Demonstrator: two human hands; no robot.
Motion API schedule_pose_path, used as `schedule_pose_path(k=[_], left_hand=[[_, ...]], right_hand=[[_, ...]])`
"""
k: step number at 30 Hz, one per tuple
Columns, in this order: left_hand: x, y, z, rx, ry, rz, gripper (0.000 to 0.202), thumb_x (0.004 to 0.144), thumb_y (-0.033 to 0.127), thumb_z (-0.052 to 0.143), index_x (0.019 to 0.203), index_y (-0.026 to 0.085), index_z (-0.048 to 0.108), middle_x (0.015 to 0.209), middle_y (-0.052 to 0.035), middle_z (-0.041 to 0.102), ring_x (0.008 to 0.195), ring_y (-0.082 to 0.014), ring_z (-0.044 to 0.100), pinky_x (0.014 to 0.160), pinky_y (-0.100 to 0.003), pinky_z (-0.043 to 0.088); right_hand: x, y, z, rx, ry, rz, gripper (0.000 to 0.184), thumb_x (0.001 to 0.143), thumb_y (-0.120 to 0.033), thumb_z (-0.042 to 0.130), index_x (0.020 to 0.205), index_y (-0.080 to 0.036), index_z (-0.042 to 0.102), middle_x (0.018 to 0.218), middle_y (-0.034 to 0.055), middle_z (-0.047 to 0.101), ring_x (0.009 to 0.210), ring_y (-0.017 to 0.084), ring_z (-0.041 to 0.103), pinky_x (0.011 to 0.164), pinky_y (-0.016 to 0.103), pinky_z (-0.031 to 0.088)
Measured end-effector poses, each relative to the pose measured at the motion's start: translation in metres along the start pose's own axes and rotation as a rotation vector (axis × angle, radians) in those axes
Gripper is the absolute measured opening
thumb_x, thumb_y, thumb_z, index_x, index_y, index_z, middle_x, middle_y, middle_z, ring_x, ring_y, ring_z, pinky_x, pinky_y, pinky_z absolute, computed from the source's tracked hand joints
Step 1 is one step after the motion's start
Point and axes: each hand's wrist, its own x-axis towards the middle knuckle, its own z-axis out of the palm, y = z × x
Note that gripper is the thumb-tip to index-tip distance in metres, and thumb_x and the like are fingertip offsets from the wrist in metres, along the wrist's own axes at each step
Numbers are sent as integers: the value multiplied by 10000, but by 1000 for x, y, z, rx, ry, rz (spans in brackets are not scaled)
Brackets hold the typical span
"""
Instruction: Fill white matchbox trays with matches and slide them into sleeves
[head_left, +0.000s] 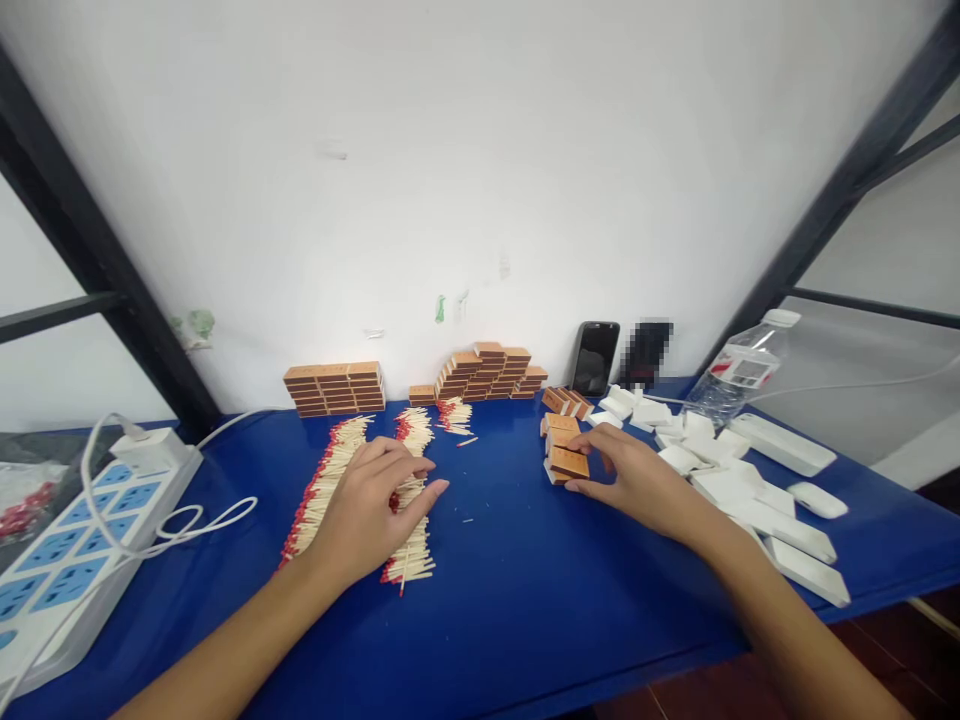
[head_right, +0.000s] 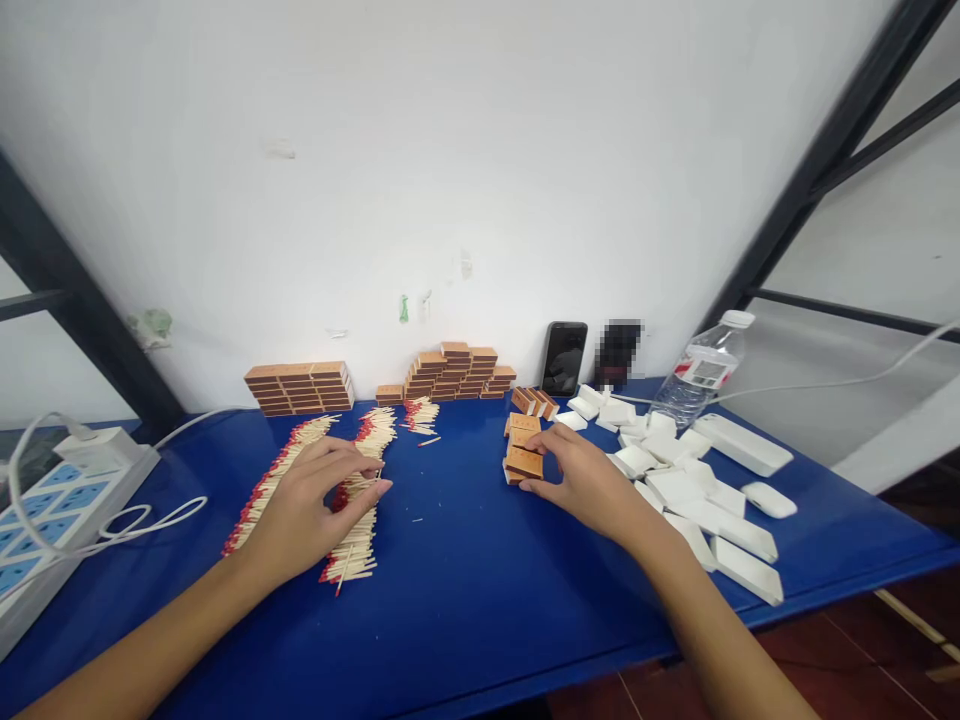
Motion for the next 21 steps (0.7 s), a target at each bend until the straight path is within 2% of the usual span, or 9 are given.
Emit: schedule_pose_path(k=[3, 5, 9, 10, 12, 14, 16, 18, 21], left_hand=[[0, 0, 0, 0, 7, 7, 133, 974, 304, 753, 1061, 204, 758, 891, -42, 749, 921, -215, 640, 856, -386, 547], [0, 0, 1, 2, 5, 13, 138, 967, 298, 761, 1064, 200, 755, 894, -43, 747, 923, -215, 640, 858, -386, 548], [0, -1, 1, -7, 15, 14, 144, 968, 294, 759, 1074, 197, 756, 909, -47, 748, 931, -212, 644, 855, -374, 551], [0, -2, 1, -6, 16, 13, 145, 969, 294, 758, 1077, 197, 757, 910, -47, 749, 934, -212, 645, 855, -373, 551], [0, -2, 0, 1, 16, 9, 142, 971, 294, 755, 1078, 200, 759, 913, -48, 748, 935, -213, 647, 858, -374, 549], [0, -1, 0, 9, 13, 5, 141, 971, 292, 752, 1078, 200, 761, 911, -49, 747, 933, -214, 650, 862, -377, 548], [0, -1, -1, 13, 8, 3, 134, 973, 287, 747, 1073, 199, 760, 912, -49, 747, 934, -216, 654, 872, -381, 545], [0, 0, -2, 18, 3, 0, 125, 976, 281, 740, 1069, 199, 758, 912, -49, 747, 939, -218, 658, 879, -384, 542], [0, 0, -2, 27, 0, -13, 121, 981, 287, 732, 1062, 200, 757, 916, -53, 744, 947, -224, 658, 879, -391, 542]], right_hand=[[-1, 3, 2, 7, 30, -20, 371, 859, -509, 748, 1100, -233, 690, 1127, 111, 685, 932, 283, 677, 825, 420, 551], [2, 11, -6, 22, 22, -15, 422, 846, -569, 753, 1106, -242, 698, 1127, 109, 696, 900, 275, 675, 802, 414, 555], [28, 51, -34, -52, 41, 144, 463, 886, -674, 646, 1018, -237, 724, 989, 107, 738, 752, 251, 650, 719, 400, 526], [37, 63, -40, -112, 41, 185, 448, 890, -651, 636, 1009, -228, 724, 986, 118, 746, 781, 264, 666, 742, 406, 523], [55, 84, -44, -177, -36, 258, 433, 806, -567, 723, 1030, -196, 725, 1045, 152, 758, 859, 297, 699, 773, 410, 526], [68, 97, -39, -165, -97, 259, 473, 733, -510, 789, 1073, -188, 728, 1072, 159, 769, 905, 304, 717, 787, 395, 533], [71, 102, -32, -137, -142, 246, 451, 723, -483, 794, 1065, -198, 725, 1025, 144, 775, 882, 297, 720, 777, 389, 529], [68, 103, -29, -122, -172, 239, 357, 746, -476, 769, 976, -208, 718, 919, 126, 763, 806, 291, 705, 740, 396, 512], [58, 97, -42, -102, -171, 216, 262, 800, -467, 737, 893, -225, 701, 835, 116, 736, 749, 284, 682, 710, 403, 485]])
